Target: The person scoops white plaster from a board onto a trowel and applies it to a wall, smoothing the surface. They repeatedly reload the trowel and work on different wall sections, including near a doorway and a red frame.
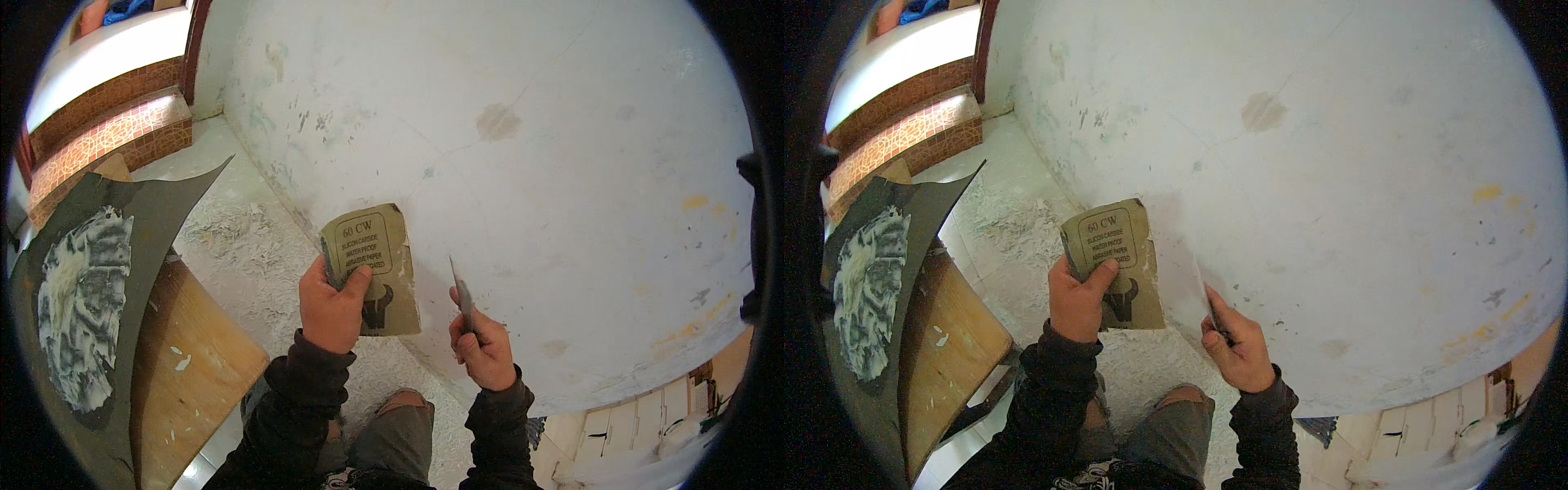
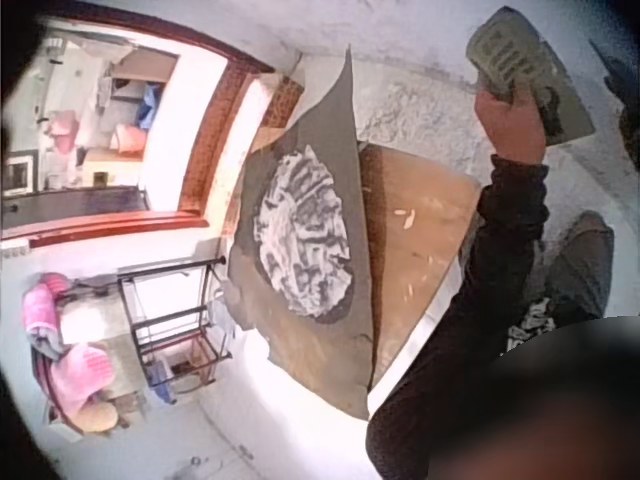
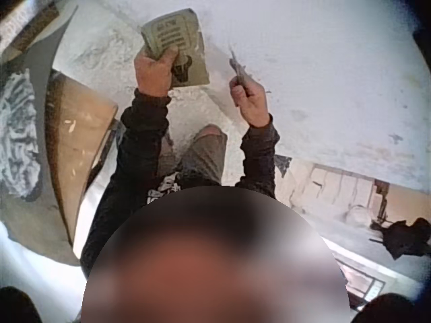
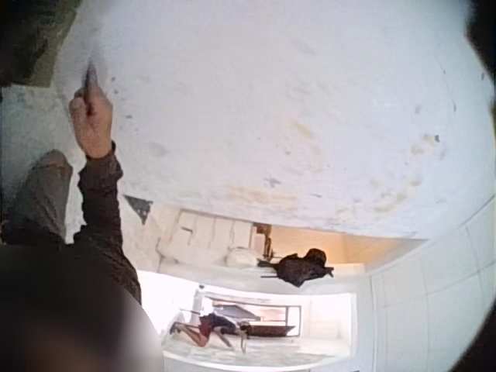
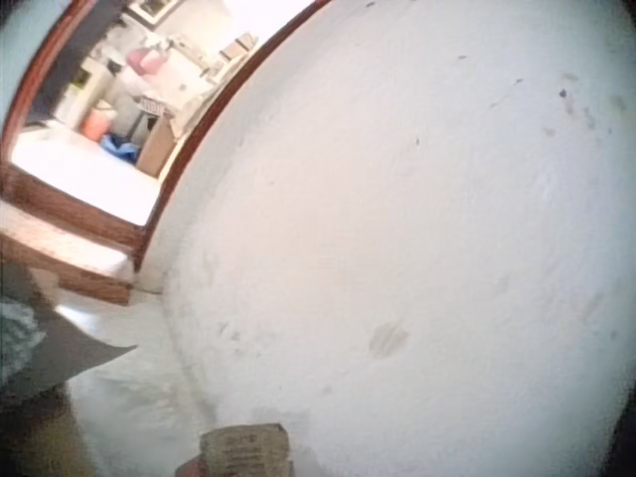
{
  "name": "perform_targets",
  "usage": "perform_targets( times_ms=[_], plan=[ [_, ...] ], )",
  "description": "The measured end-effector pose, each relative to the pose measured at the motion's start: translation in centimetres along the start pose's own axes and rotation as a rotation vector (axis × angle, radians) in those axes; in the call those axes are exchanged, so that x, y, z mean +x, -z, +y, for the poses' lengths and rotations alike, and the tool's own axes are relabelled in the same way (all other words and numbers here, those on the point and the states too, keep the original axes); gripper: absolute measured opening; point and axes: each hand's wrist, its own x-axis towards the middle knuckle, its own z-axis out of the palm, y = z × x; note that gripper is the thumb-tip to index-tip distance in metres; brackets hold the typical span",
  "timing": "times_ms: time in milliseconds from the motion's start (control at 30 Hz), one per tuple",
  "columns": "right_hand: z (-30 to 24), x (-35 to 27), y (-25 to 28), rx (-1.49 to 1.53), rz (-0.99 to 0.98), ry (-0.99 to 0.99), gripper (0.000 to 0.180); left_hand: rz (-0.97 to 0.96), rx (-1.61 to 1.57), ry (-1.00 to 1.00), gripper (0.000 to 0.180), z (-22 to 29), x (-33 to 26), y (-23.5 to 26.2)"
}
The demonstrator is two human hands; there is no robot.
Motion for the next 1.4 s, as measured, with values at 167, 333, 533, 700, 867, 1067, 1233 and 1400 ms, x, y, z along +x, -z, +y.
perform_targets(
  times_ms=[167, 333, 533, 700, 867, 1067, 1233, 1400],
  plan=[
    [-0.4, 0.4, -1.0, -0.445, 0.027, 0.347, 0.070, -0.002, 0.101, -0.046, 0.018, -0.1, -0.1, -0.3],
    [-1.7, 0.0, -1.4, -0.620, -0.001, 0.154, 0.067, -0.019, 0.115, -0.063, 0.021, -0.3, -0.3, -0.4],
    [-1.6, 0.5, -1.4, -0.697, 0.088, 0.216, 0.065, -0.027, 0.067, -0.099, 0.021, -0.2, -0.3, -0.6],
    [-1.2, 0.6, -0.5, -0.698, 0.065, 0.156, 0.063, -0.047, 0.048, -0.062, 0.020, -0.3, 0.0, -0.3],
    [0.5, 1.0, 0.6, -0.727, 0.126, 0.164, 0.061, -0.073, 0.003, -0.058, 0.022, -0.6, 0.3, -0.2],
    [2.2, 1.2, 1.3, -0.530, 0.196, -0.020, 0.057, -0.040, 0.029, -0.046, 0.022, -0.9, 0.5, 0.0],
    [-0.8, 1.0, 2.4, 0.329, 0.068, -0.327, 0.046, 0.067, 0.040, -0.033, 0.023, -1.6, 1.1, 0.2],
    [-5.0, 3.1, 1.9, 0.317, -0.055, -0.224, 0.042, 0.203, 0.154, -0.068, 0.024, -3.8, 2.0, 0.9]
  ],
)
